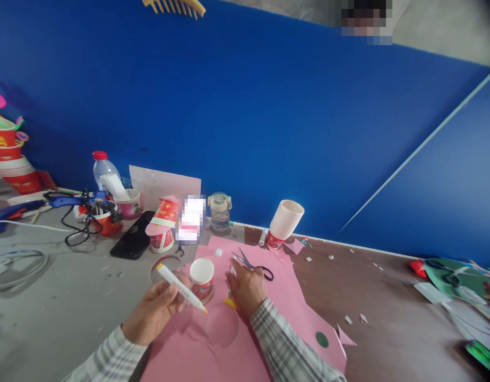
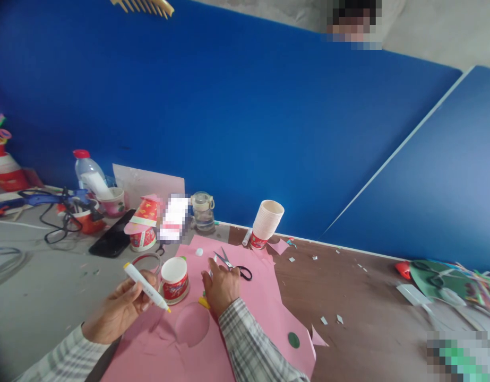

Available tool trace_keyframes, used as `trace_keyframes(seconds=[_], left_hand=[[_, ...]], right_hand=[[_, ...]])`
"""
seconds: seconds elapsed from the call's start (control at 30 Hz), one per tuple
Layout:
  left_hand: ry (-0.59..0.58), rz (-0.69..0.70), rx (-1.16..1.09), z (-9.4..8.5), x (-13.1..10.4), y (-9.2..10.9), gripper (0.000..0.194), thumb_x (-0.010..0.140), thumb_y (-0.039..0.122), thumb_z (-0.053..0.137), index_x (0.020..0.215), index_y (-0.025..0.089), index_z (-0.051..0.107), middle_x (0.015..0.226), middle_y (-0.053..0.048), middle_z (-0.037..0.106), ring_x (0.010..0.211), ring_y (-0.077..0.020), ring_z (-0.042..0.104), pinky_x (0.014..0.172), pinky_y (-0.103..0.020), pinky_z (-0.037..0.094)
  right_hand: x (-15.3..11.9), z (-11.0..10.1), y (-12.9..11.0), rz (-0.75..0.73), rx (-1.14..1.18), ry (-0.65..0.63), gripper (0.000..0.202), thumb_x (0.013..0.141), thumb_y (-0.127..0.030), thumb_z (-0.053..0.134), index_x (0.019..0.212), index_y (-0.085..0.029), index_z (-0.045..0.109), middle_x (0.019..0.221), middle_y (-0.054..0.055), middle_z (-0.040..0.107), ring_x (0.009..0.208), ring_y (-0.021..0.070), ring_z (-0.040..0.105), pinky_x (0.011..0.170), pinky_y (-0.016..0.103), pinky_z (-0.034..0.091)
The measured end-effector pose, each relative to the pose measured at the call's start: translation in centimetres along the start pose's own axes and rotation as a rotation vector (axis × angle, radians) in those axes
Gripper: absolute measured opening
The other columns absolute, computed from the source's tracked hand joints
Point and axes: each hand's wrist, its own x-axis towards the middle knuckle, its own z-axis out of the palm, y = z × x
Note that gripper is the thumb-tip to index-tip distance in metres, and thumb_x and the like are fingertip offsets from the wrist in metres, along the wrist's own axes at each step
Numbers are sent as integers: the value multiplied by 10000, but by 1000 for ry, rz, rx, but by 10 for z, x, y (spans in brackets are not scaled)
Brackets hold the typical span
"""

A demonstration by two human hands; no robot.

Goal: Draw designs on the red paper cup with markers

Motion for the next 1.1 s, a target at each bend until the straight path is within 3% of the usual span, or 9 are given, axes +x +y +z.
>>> trace_keyframes(seconds=[0.2,0.3,0.53,0.7,0.77,0.83,0.87,1.0,1.1], left_hand=[[-11,-10,21,2,-1,1,323,552,440,763,704,183,641,500,48,506,396,-66,409,357,-177,321],[-89,-35,81,6,-4,2,286,566,414,763,699,193,639,505,50,519,379,-64,413,344,-174,336],[-287,-70,242,18,-12,5,215,599,369,754,679,202,645,519,37,546,380,-75,454,341,-174,345],[-280,-69,229,20,-16,4,363,587,382,761,877,226,609,455,68,508,340,-67,401,313,-162,317],[-66,86,215,16,-13,6,386,576,400,763,879,224,601,444,90,455,358,-59,390,328,-146,302],[240,258,270,9,-7,8,414,543,452,765,853,231,602,563,55,527,468,-83,467,396,-149,363],[302,299,338,5,-4,8,464,521,475,767,878,232,597,663,27,561,569,-112,514,469,-170,414],[164,252,564,-6,6,1,702,467,453,794,1079,264,507,1024,-46,552,939,-240,517,770,-307,450],[65,174,635,-6,7,-9,870,459,324,828,1203,309,379,1226,-60,461,1132,-293,402,942,-402,348]], right_hand=[[-4,-26,-33,-31,306,-57,283,841,-221,451,800,-193,730,687,55,741,599,212,668,536,254,477],[-13,-42,-58,-57,583,-278,192,808,-234,535,801,-205,725,702,29,706,578,185,630,508,226,468],[-30,-58,-88,-127,503,-377,82,708,-214,639,698,-246,713,487,-77,468,425,132,427,431,215,332],[-28,-56,-84,125,721,-426,67,695,-175,638,659,-207,684,427,-97,396,363,101,339,347,179,243],[-23,-54,-77,220,884,-329,43,684,-153,642,687,-194,653,487,-73,488,403,110,413,386,186,329],[-15,-49,-66,281,1034,-122,62,669,-169,648,634,-191,601,485,-66,499,405,114,429,384,187,356],[-12,-46,-61,317,1101,-31,75,690,-201,627,634,-195,579,451,-75,474,371,108,400,359,183,335],[-5,-30,-42,316,1166,235,206,800,-347,498,929,-201,564,530,-27,599,336,126,452,377,234,399],[-9,-18,-36,241,1081,256,278,807,-398,501,993,-197,550,640,20,659,499,203,609,538,338,509]])
